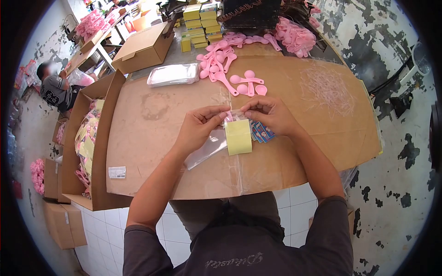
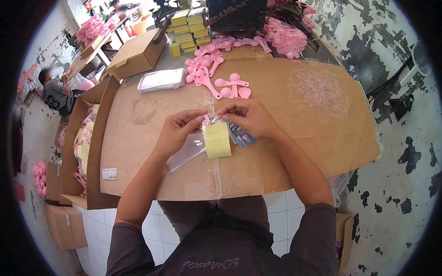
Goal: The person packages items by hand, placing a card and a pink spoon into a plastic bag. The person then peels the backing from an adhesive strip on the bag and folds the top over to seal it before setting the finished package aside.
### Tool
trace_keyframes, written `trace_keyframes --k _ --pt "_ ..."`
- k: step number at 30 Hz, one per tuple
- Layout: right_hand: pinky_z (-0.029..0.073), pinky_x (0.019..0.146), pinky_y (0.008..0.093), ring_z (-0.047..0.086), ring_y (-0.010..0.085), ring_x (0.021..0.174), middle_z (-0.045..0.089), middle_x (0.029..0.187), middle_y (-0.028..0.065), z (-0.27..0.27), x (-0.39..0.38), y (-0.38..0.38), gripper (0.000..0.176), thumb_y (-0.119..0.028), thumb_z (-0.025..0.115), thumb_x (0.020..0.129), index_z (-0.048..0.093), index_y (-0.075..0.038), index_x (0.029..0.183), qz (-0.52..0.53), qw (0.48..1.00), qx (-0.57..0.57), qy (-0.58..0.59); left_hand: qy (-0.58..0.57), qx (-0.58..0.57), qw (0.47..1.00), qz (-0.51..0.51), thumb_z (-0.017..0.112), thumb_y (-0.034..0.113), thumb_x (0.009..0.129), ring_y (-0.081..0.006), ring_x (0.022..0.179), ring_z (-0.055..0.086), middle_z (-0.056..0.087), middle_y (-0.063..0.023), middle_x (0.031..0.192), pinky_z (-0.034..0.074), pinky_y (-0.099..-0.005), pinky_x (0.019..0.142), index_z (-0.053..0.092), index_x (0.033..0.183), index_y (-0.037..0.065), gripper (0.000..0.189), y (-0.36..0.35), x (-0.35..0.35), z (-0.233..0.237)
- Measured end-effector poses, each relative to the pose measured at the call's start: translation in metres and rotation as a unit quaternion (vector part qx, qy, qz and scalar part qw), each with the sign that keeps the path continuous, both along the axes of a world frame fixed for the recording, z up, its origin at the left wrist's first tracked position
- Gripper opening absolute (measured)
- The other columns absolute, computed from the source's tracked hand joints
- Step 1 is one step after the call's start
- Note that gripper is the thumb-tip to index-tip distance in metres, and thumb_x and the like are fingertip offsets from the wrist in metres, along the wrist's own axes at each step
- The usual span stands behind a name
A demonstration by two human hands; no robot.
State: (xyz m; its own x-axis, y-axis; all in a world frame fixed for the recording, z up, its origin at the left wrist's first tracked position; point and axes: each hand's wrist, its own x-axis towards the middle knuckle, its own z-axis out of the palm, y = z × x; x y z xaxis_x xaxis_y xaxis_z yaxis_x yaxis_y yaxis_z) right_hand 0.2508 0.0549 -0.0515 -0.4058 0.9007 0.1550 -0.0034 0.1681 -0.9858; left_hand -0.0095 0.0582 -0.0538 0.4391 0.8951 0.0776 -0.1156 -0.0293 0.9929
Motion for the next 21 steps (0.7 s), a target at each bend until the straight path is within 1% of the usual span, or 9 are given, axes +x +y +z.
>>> trace_keyframes --k 2,8,11,13,16,17,18,20,21 --pt "0.054 0.091 0.0289 0.066 0.0123 0.103 0.069 0.111 0.0060 0.000 -0.004 -0.001 0.033 0.002 0.069 0.095 0.064 0.002 0.128 -0.017 1.000 0.006 0.014 -0.001 0.005 1.000 0.009 0.066 0.013 0.103 -0.0118 0.097 0.070 0.075 -0.0081 0.111 0.059 -0.0281 0.086 0.070 0.127 -0.001 0.029 0.000 0.000 0.001" --pt "0.053 0.089 0.0289 0.064 0.0114 0.098 0.065 0.106 0.0048 0.007 -0.004 -0.006 0.053 0.002 0.070 0.092 0.052 -0.002 0.142 0.058 0.996 0.036 -0.060 -0.012 0.031 0.999 0.039 0.066 0.012 0.103 -0.0105 0.098 0.069 0.074 -0.0080 0.112 0.059 -0.0272 0.085 0.069 0.129 -0.002 0.030 0.000 -0.002 0.001" --pt "0.053 0.086 0.0289 0.063 0.0107 0.097 0.065 0.107 0.0050 0.009 -0.008 -0.008 0.055 0.001 0.072 0.091 0.052 -0.003 0.142 0.058 0.998 0.017 0.003 -0.027 0.050 0.998 0.033 0.067 0.013 0.102 -0.0108 0.098 0.069 0.074 -0.0087 0.113 0.059 -0.0275 0.085 0.066 0.132 -0.003 0.034 -0.008 0.000 0.013" --pt "0.052 0.082 0.0273 0.063 0.0097 0.093 0.065 0.100 0.0035 0.016 -0.010 -0.014 0.053 0.002 0.073 0.091 0.053 -0.002 0.140 0.054 0.998 0.024 0.014 -0.044 0.081 0.995 0.023 0.069 0.013 0.101 -0.0109 0.099 0.069 0.074 -0.0089 0.113 0.059 -0.0279 0.085 0.063 0.134 -0.004 0.037 -0.016 0.005 0.019" --pt "0.052 0.082 0.0281 0.065 0.0123 0.090 0.066 0.099 0.0036 0.028 -0.005 -0.018 0.048 -0.003 0.076 0.090 0.058 -0.002 0.135 0.031 0.999 0.034 0.011 0.105 0.033 0.992 -0.056 0.069 0.014 0.100 -0.0106 0.097 0.069 0.074 -0.0073 0.112 0.058 -0.0276 0.082 0.062 0.135 -0.003 0.039 -0.019 -0.014 0.023" --pt "0.053 0.083 0.0289 0.066 0.0139 0.090 0.067 0.099 0.0040 0.032 0.000 -0.017 0.047 -0.005 0.077 0.090 0.060 -0.002 0.133 0.021 0.999 0.038 0.006 0.101 0.025 0.994 -0.040 0.070 0.014 0.100 -0.0105 0.096 0.069 0.074 -0.0076 0.112 0.058 -0.0274 0.081 0.062 0.134 -0.003 0.038 -0.022 -0.023 0.026" --pt "0.052 0.087 0.0310 0.066 0.0166 0.095 0.067 0.104 0.0051 0.037 0.012 -0.013 0.046 -0.006 0.078 0.088 0.062 -0.003 0.131 0.020 0.989 0.090 -0.113 0.097 0.017 0.995 -0.024 0.070 0.013 0.100 -0.0105 0.096 0.070 0.074 -0.0079 0.112 0.058 -0.0273 0.081 0.062 0.133 -0.004 0.038 -0.026 -0.034 0.030" --pt "0.052 0.095 0.0351 0.065 0.0221 0.104 0.068 0.112 0.0075 0.046 0.047 -0.006 0.044 -0.010 0.080 0.085 0.067 -0.006 0.127 0.015 0.921 0.186 -0.343 0.091 0.009 0.996 0.021 0.069 0.014 0.100 -0.0102 0.093 0.070 0.074 -0.0078 0.110 0.059 -0.0270 0.079 0.063 0.131 -0.004 0.036 -0.033 -0.063 0.033" --pt "0.050 0.097 0.0368 0.064 0.0248 0.107 0.067 0.115 0.0088 0.045 0.057 -0.008 0.042 -0.013 0.081 0.084 0.069 -0.006 0.124 0.005 0.906 0.211 -0.366 0.089 0.010 0.995 0.050 0.068 0.015 0.101 -0.0099 0.091 0.069 0.074 -0.0075 0.109 0.059 -0.0269 0.077 0.064 0.130 -0.003 0.034 -0.035 -0.084 0.033"
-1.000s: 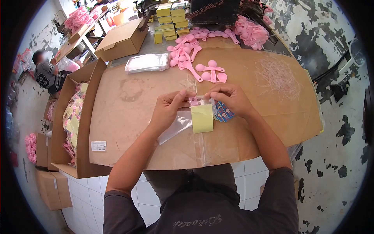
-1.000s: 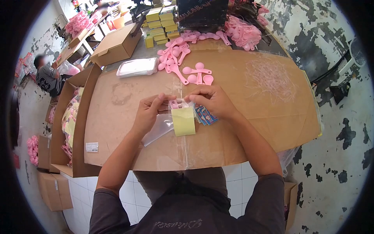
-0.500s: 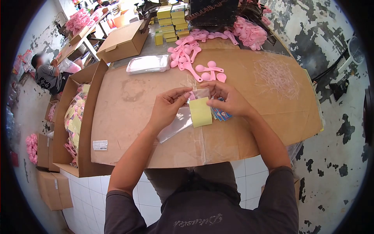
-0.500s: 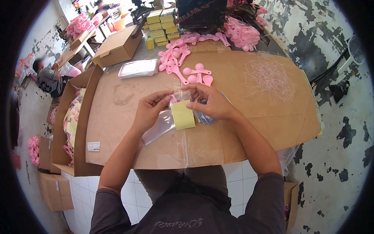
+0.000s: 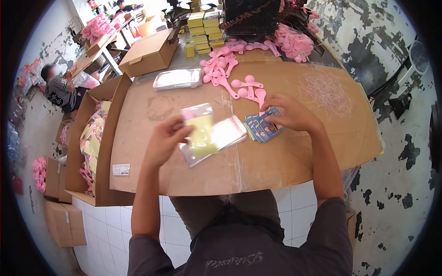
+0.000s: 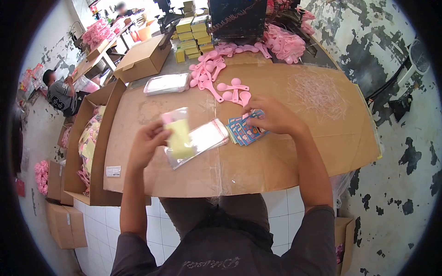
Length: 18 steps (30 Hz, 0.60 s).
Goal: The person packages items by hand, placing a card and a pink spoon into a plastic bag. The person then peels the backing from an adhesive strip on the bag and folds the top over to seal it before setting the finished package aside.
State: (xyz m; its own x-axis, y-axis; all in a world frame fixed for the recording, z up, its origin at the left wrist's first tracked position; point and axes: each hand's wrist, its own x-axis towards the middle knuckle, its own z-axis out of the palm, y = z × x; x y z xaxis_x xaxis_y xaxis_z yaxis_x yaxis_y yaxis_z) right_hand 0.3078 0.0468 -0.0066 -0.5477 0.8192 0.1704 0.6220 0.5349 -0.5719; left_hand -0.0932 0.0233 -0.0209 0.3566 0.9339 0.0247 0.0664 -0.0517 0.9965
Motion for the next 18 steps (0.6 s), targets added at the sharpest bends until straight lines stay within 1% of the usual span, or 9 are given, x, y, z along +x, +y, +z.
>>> trace_keyframes --k 2,5,7,10,12,13,14,16,18 --pt "0.047 0.102 0.0400 0.061 0.0302 0.114 0.066 0.120 0.0116 -0.003 0.014 -0.005 0.040 -0.020 0.083 0.082 0.072 -0.005 0.117 -0.009 0.997 0.057 -0.048 -0.010 0.053 0.992 0.114 0.061 0.023 0.106 -0.0110 0.095 0.070 0.073 -0.0093 0.117 0.059 -0.0279 0.080 0.062 0.136 -0.001 0.038 -0.003 -0.046 -0.008" --pt "0.043 0.106 0.0416 0.056 0.0305 0.121 0.064 0.123 0.0123 -0.011 0.024 0.001 0.043 -0.017 0.084 0.078 0.072 -0.006 0.118 -0.005 1.000 0.001 -0.015 -0.353 0.079 0.900 0.242 0.048 0.035 0.110 -0.0189 0.109 0.069 0.067 -0.0144 0.131 0.055 -0.0319 0.094 0.053 0.146 0.000 0.051 0.004 -0.096 -0.006" --pt "0.044 0.105 0.0415 0.057 0.0301 0.119 0.065 0.121 0.0117 -0.016 0.025 0.006 0.043 -0.017 0.085 0.077 0.072 -0.006 0.117 0.004 1.000 -0.002 -0.030 -0.523 0.041 0.792 0.312 0.042 0.040 0.111 -0.0227 0.116 0.067 0.064 -0.0161 0.137 0.052 -0.0338 0.101 0.050 0.148 0.000 0.056 -0.001 -0.092 0.029" --pt "0.047 0.100 0.0407 0.060 0.0287 0.113 0.067 0.115 0.0108 -0.019 0.022 0.010 0.039 -0.015 0.085 0.077 0.072 -0.006 0.113 -0.004 0.999 -0.009 -0.033 -0.383 0.021 0.872 0.304 0.036 0.042 0.111 -0.0254 0.118 0.066 0.066 -0.0158 0.134 0.049 -0.0346 0.105 0.050 0.147 -0.003 0.059 0.013 -0.071 0.011" --pt "0.049 0.094 0.0393 0.062 0.0263 0.107 0.068 0.109 0.0099 -0.019 0.019 0.012 0.035 -0.012 0.085 0.077 0.072 -0.006 0.109 -0.019 1.000 -0.022 -0.006 -0.140 0.063 0.966 0.207 0.047 0.036 0.109 -0.0242 0.117 0.067 0.068 -0.0146 0.131 0.052 -0.0357 0.101 0.056 0.143 0.000 0.050 0.017 -0.045 -0.008" --pt "0.050 0.091 0.0382 0.062 0.0246 0.104 0.068 0.106 0.0094 -0.020 0.018 0.013 0.032 -0.011 0.084 0.078 0.071 -0.005 0.107 -0.027 0.999 -0.033 0.017 -0.025 0.085 0.984 0.153 0.056 0.033 0.105 -0.0234 0.114 0.068 0.069 -0.0143 0.127 0.053 -0.0363 0.098 0.059 0.140 0.002 0.047 0.019 -0.025 -0.009" --pt "0.051 0.088 0.0372 0.063 0.0228 0.101 0.069 0.104 0.0088 -0.021 0.017 0.013 0.030 -0.009 0.084 0.078 0.071 -0.005 0.105 -0.035 0.998 -0.044 0.040 0.089 0.106 0.986 0.097 0.065 0.029 0.101 -0.0226 0.112 0.068 0.070 -0.0140 0.124 0.054 -0.0369 0.094 0.063 0.137 0.003 0.044 0.022 -0.004 -0.009" --pt "0.051 0.087 0.0354 0.062 0.0193 0.097 0.069 0.104 0.0075 -0.024 0.014 0.015 0.026 -0.006 0.082 0.080 0.070 -0.004 0.103 -0.047 0.991 -0.105 0.070 0.216 0.182 0.959 0.016 0.076 0.024 0.092 -0.0234 0.105 0.070 0.071 -0.0125 0.113 0.056 -0.0374 0.088 0.069 0.129 0.005 0.042 0.025 0.034 -0.013" --pt "0.051 0.086 0.0339 0.062 0.0168 0.093 0.069 0.102 0.0062 -0.022 0.009 0.015 0.022 -0.005 0.081 0.082 0.069 -0.004 0.101 -0.056 0.986 -0.136 0.084 0.307 0.225 0.925 -0.012 0.077 0.023 0.091 -0.0221 0.095 0.068 0.069 -0.0120 0.108 0.054 -0.0338 0.085 0.070 0.125 0.003 0.040 0.028 0.064 -0.018"
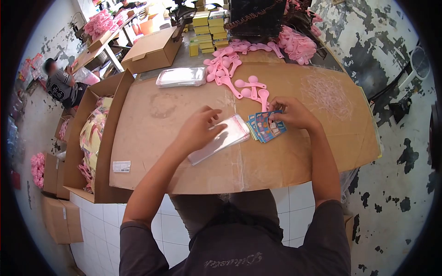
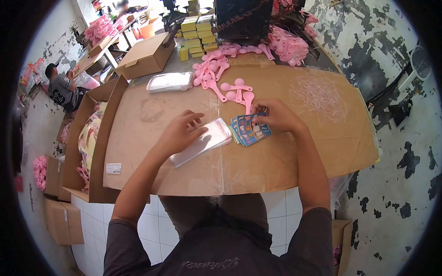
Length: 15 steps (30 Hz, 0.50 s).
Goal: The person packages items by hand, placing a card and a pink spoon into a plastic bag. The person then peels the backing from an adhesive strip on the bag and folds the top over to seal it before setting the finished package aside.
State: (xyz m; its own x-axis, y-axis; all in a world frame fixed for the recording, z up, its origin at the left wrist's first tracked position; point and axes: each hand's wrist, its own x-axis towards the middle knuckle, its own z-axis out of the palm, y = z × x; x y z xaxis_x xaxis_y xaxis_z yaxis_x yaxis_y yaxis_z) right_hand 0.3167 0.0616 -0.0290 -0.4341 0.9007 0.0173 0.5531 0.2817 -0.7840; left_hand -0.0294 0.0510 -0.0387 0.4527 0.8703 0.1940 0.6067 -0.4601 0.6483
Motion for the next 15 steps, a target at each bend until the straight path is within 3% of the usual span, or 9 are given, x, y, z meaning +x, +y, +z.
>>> trace_keyframes --k 2,5,8,11,14,15 --pt "0.050 0.085 0.0327 0.063 0.0152 0.089 0.070 0.098 0.0048 0.002 -0.007 -0.005 0.019 -0.005 0.080 0.084 0.069 -0.003 0.100 -0.007 1.000 -0.001 -0.004 0.055 0.047 0.997 -0.011 0.079 0.023 0.089 -0.0228 0.090 0.067 0.069 -0.0112 0.101 0.054 -0.0354 0.081 0.073 0.115 0.003 0.033 0.005 0.010 -0.006" --pt "0.051 0.084 0.0313 0.063 0.0127 0.087 0.070 0.095 0.0030 -0.009 -0.009 -0.004 0.017 -0.007 0.078 0.087 0.069 -0.003 0.100 0.001 0.989 0.147 0.023 0.028 0.009 1.000 0.002 0.078 0.019 0.088 -0.0216 0.083 0.067 0.070 -0.0108 0.096 0.054 -0.0354 0.076 0.074 0.105 0.002 0.024 0.012 0.017 -0.008" --pt "0.052 0.077 0.0286 0.063 0.0117 0.085 0.070 0.090 0.0034 -0.009 -0.015 -0.003 0.018 -0.013 0.077 0.090 0.069 -0.003 0.102 -0.018 0.985 0.138 0.101 -0.048 -0.042 0.998 0.022 0.077 0.014 0.088 -0.0220 0.076 0.068 0.071 -0.0124 0.090 0.054 -0.0349 0.072 0.074 0.097 -0.001 0.017 0.009 0.014 -0.011" --pt "0.052 0.077 0.0305 0.064 0.0122 0.087 0.070 0.092 0.0038 -0.010 -0.033 -0.013 0.019 -0.014 0.074 0.092 0.069 -0.002 0.105 0.035 0.983 0.007 0.179 -0.080 -0.044 0.995 0.042 0.076 0.011 0.089 -0.0194 0.073 0.068 0.074 -0.0123 0.089 0.054 -0.0326 0.070 0.074 0.095 -0.001 0.014 0.004 0.012 -0.009" --pt "0.052 0.077 0.0310 0.065 0.0125 0.087 0.071 0.092 0.0039 -0.014 -0.056 -0.023 0.020 -0.015 0.073 0.093 0.070 -0.001 0.106 0.089 0.990 0.010 0.106 -0.112 -0.053 0.991 0.050 0.074 0.010 0.091 -0.0169 0.075 0.069 0.076 -0.0125 0.092 0.055 -0.0309 0.071 0.073 0.099 -0.001 0.014 0.008 0.008 -0.013" --pt "0.052 0.075 0.0307 0.065 0.0118 0.085 0.072 0.091 0.0035 -0.010 -0.064 -0.026 0.020 -0.015 0.072 0.093 0.071 -0.002 0.108 0.103 0.990 0.078 0.060 -0.132 -0.060 0.988 0.056 0.073 0.010 0.093 -0.0160 0.075 0.069 0.076 -0.0124 0.094 0.055 -0.0298 0.071 0.072 0.102 -0.001 0.015 0.011 0.006 -0.017"
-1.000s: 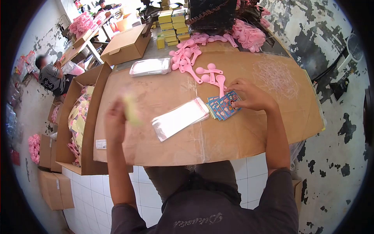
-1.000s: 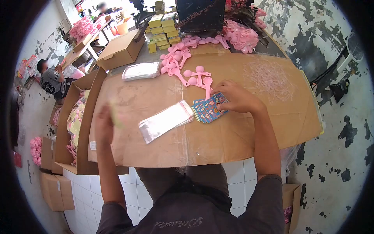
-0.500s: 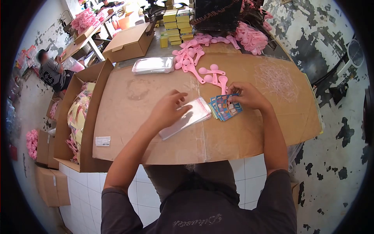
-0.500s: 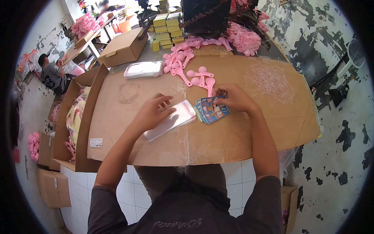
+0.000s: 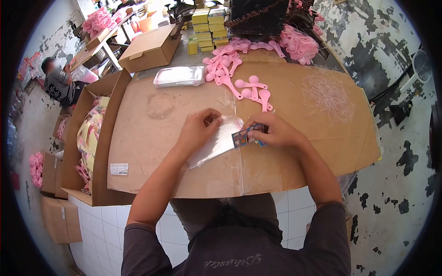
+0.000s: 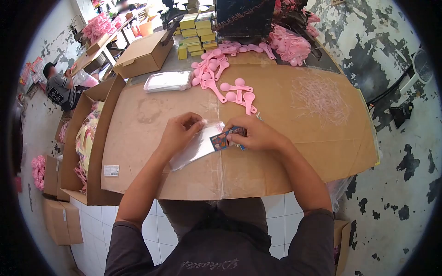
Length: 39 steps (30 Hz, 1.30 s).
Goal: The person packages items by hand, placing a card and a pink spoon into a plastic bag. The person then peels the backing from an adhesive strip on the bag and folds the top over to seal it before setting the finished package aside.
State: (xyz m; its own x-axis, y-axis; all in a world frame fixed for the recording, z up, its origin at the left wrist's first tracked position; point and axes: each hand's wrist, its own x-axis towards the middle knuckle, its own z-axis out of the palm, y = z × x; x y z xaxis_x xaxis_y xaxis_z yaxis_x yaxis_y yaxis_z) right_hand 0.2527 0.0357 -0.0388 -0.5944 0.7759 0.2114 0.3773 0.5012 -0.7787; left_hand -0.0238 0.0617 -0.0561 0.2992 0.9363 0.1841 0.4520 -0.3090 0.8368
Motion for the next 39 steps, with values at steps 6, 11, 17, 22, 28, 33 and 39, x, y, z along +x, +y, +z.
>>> trace_keyframes --k 6,11,17,22,28,33,39 --pt "0.054 0.083 0.0279 0.066 0.0102 0.095 0.071 0.103 0.0045 -0.005 0.005 0.006 0.022 -0.007 0.075 0.091 0.069 -0.002 0.112 -0.116 0.988 -0.064 0.074 -0.277 -0.148 0.947 -0.061 0.069 0.013 0.100 -0.0160 0.087 0.073 0.077 -0.0125 0.100 0.058 -0.0278 0.076 0.060 0.126 -0.001 0.031 0.010 -0.013 0.007" --pt "0.054 0.085 0.0261 0.065 0.0095 0.100 0.069 0.111 0.0056 -0.001 0.000 0.009 0.030 -0.002 0.073 0.092 0.064 0.000 0.120 -0.158 0.958 -0.045 0.233 -0.265 -0.182 0.941 -0.105 0.073 0.011 0.098 -0.0176 0.090 0.076 0.078 -0.0134 0.100 0.058 -0.0269 0.078 0.055 0.134 -0.002 0.043 -0.004 -0.004 0.018" --pt "0.055 0.089 0.0277 0.066 0.0109 0.102 0.069 0.113 0.0049 0.004 -0.006 0.003 0.028 -0.001 0.073 0.093 0.065 0.001 0.120 -0.143 0.956 -0.030 0.255 -0.253 -0.184 0.942 -0.125 0.074 0.007 0.096 -0.0188 0.094 0.076 0.078 -0.0146 0.102 0.058 -0.0270 0.080 0.053 0.139 -0.003 0.049 -0.007 0.007 0.004" --pt "0.055 0.090 0.0279 0.067 0.0112 0.103 0.070 0.112 0.0052 0.005 -0.009 0.001 0.027 -0.001 0.073 0.092 0.068 0.000 0.119 -0.132 0.964 -0.024 0.228 -0.254 -0.189 0.938 -0.141 0.075 0.007 0.095 -0.0178 0.096 0.076 0.078 -0.0135 0.103 0.057 -0.0269 0.080 0.054 0.140 -0.004 0.050 -0.012 0.011 0.006" --pt "0.055 0.087 0.0308 0.067 0.0135 0.100 0.072 0.104 0.0053 0.009 -0.005 -0.001 0.026 -0.006 0.074 0.092 0.071 -0.003 0.117 -0.099 0.989 -0.010 0.107 -0.232 -0.162 0.948 -0.145 0.074 0.008 0.096 -0.0136 0.095 0.074 0.078 -0.0106 0.101 0.054 -0.0258 0.077 0.055 0.142 -0.001 0.050 -0.017 0.013 0.009" --pt "0.055 0.084 0.0326 0.068 0.0164 0.095 0.073 0.101 0.0045 0.012 -0.021 -0.006 0.028 -0.008 0.074 0.092 0.071 -0.003 0.118 -0.041 0.996 0.034 0.068 -0.135 -0.119 0.968 -0.174 0.072 0.008 0.098 -0.0117 0.097 0.072 0.078 -0.0105 0.103 0.055 -0.0270 0.080 0.052 0.145 0.000 0.052 -0.020 0.014 0.003" --pt "0.054 0.077 0.0311 0.067 0.0153 0.093 0.072 0.103 0.0052 0.004 -0.020 0.002 0.027 -0.009 0.073 0.093 0.071 -0.003 0.118 -0.127 0.965 -0.065 0.220 -0.218 -0.130 0.958 -0.131 0.071 0.006 0.099 -0.0124 0.095 0.071 0.076 -0.0128 0.104 0.056 -0.0273 0.083 0.048 0.146 -0.001 0.052 -0.020 0.015 0.009"
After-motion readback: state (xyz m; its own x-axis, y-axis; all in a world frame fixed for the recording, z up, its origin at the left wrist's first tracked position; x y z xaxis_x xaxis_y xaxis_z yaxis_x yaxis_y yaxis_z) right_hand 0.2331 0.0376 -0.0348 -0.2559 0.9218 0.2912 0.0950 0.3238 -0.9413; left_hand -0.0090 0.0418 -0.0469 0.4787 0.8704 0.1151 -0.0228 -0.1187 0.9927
